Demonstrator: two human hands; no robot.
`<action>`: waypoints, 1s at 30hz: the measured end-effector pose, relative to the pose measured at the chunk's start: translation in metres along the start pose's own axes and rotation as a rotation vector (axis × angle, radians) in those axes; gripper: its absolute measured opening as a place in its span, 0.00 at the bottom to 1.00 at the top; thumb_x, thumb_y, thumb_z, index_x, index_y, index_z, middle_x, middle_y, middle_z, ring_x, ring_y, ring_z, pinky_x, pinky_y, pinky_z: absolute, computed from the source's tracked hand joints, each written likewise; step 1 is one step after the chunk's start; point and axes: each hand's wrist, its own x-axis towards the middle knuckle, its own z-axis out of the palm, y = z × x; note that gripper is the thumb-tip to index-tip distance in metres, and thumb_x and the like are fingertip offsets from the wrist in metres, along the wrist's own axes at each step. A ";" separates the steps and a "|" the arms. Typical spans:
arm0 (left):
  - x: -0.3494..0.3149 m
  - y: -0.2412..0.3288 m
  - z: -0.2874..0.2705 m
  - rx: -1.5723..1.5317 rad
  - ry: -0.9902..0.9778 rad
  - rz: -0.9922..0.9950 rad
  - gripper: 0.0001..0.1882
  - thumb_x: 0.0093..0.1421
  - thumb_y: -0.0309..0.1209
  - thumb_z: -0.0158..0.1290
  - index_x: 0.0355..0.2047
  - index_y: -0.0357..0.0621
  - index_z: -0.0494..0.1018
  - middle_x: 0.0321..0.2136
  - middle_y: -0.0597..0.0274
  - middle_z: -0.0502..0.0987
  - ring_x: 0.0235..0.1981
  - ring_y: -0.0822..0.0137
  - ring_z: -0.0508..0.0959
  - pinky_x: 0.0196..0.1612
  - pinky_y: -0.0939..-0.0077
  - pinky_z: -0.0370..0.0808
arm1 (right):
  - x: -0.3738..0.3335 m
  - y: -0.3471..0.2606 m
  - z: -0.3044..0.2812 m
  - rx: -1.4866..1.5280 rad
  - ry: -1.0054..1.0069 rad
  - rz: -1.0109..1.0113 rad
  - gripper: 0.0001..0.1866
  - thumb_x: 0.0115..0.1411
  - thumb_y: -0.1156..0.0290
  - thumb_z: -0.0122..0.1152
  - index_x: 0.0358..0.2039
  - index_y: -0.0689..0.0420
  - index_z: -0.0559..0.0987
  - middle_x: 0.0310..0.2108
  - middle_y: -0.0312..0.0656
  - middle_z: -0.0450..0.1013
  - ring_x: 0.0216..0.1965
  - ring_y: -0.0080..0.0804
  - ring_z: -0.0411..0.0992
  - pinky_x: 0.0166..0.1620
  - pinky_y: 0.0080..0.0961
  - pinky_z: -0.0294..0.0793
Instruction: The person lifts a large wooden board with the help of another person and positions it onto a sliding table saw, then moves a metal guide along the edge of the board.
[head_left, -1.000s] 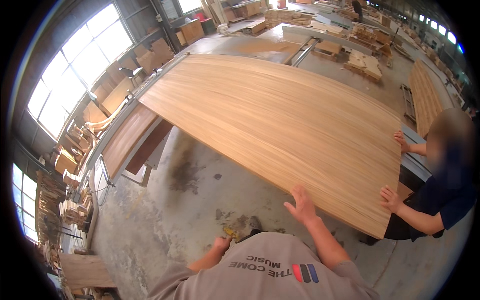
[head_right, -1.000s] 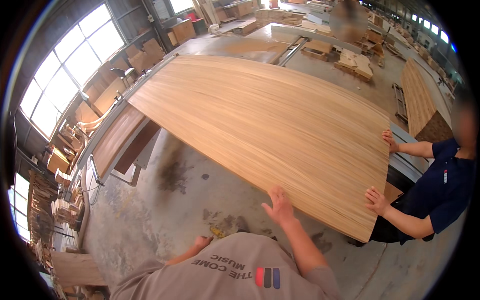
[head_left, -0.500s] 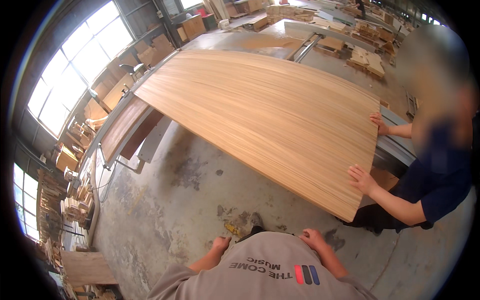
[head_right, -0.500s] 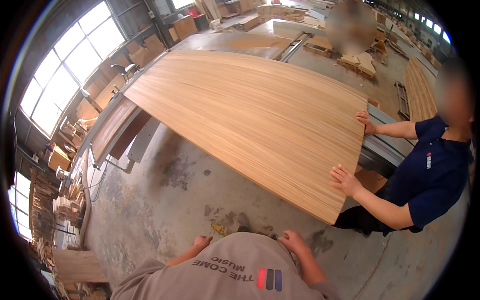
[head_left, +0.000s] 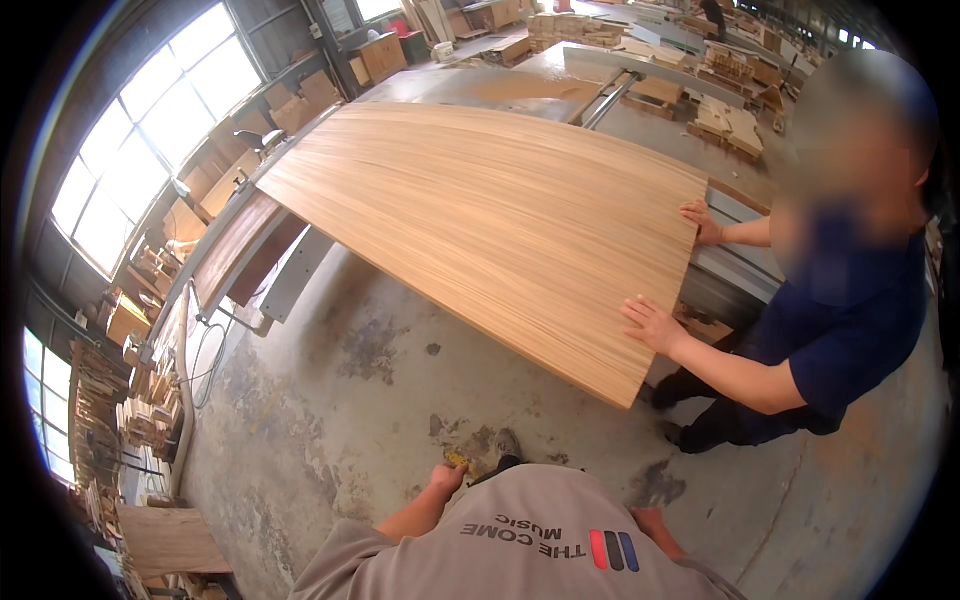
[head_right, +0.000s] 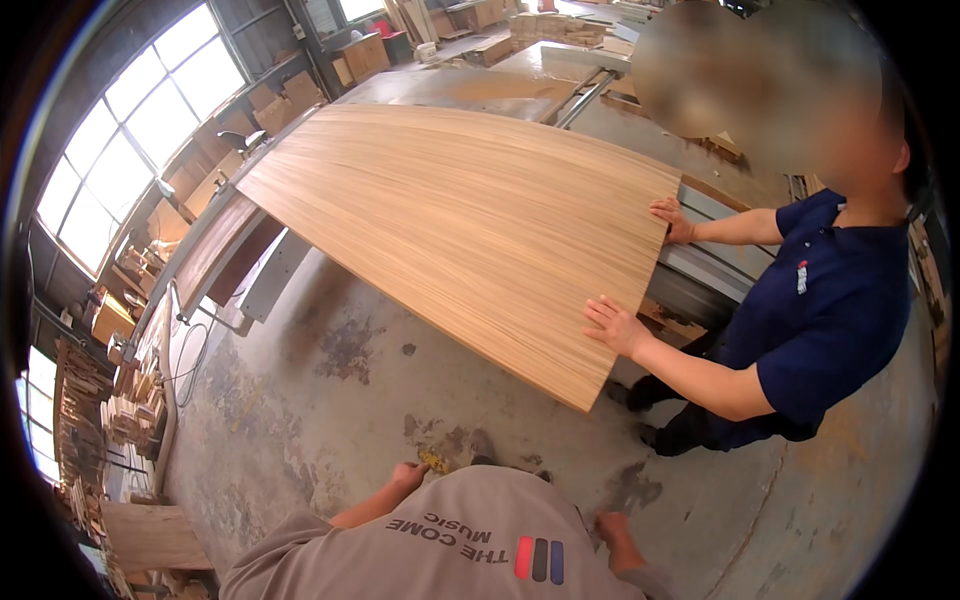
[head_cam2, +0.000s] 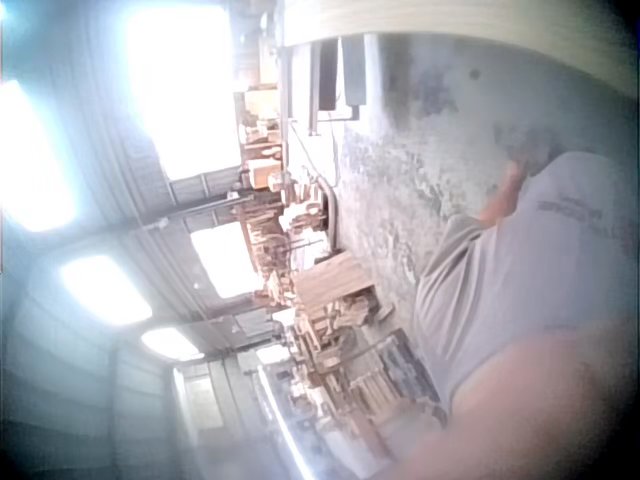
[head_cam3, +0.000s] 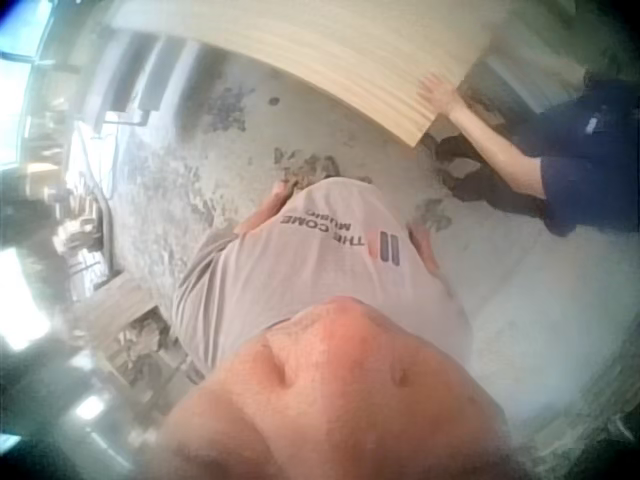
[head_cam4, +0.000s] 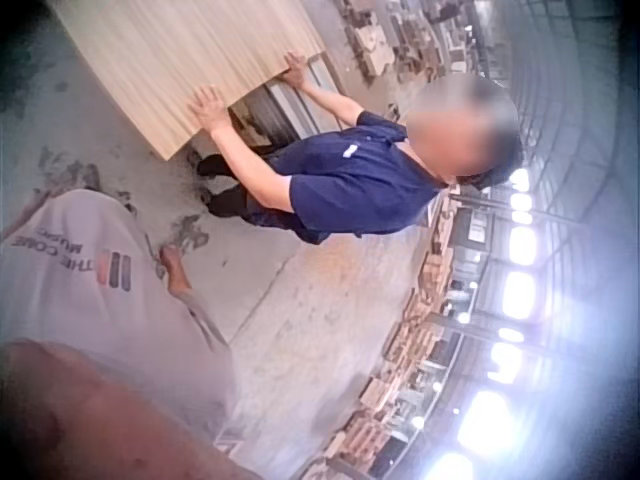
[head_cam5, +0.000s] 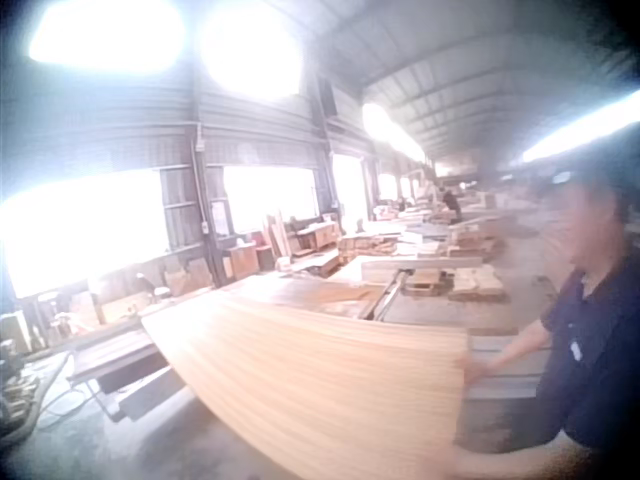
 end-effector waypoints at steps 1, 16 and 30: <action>-0.007 0.002 0.003 0.006 -0.013 -0.009 0.25 0.52 0.47 0.54 0.37 0.35 0.77 0.29 0.48 0.78 0.28 0.56 0.79 0.32 0.64 0.74 | -0.006 0.007 -0.004 -0.082 0.024 -0.080 0.14 0.56 0.63 0.55 0.23 0.61 0.77 0.22 0.44 0.73 0.22 0.37 0.70 0.26 0.35 0.68; -0.100 0.008 0.108 0.031 -0.031 -0.039 0.25 0.52 0.49 0.52 0.35 0.36 0.78 0.26 0.49 0.78 0.22 0.57 0.78 0.28 0.65 0.73 | -0.034 0.037 -0.074 0.852 0.040 0.399 0.13 0.54 0.65 0.61 0.32 0.63 0.78 0.25 0.41 0.74 0.26 0.29 0.74 0.27 0.25 0.71; -0.142 0.016 0.152 0.088 -0.081 -0.019 0.25 0.52 0.49 0.52 0.34 0.35 0.77 0.28 0.47 0.78 0.26 0.54 0.79 0.30 0.63 0.74 | -0.096 0.067 -0.119 0.652 0.031 0.393 0.12 0.54 0.65 0.58 0.27 0.63 0.78 0.23 0.40 0.73 0.25 0.30 0.74 0.26 0.25 0.72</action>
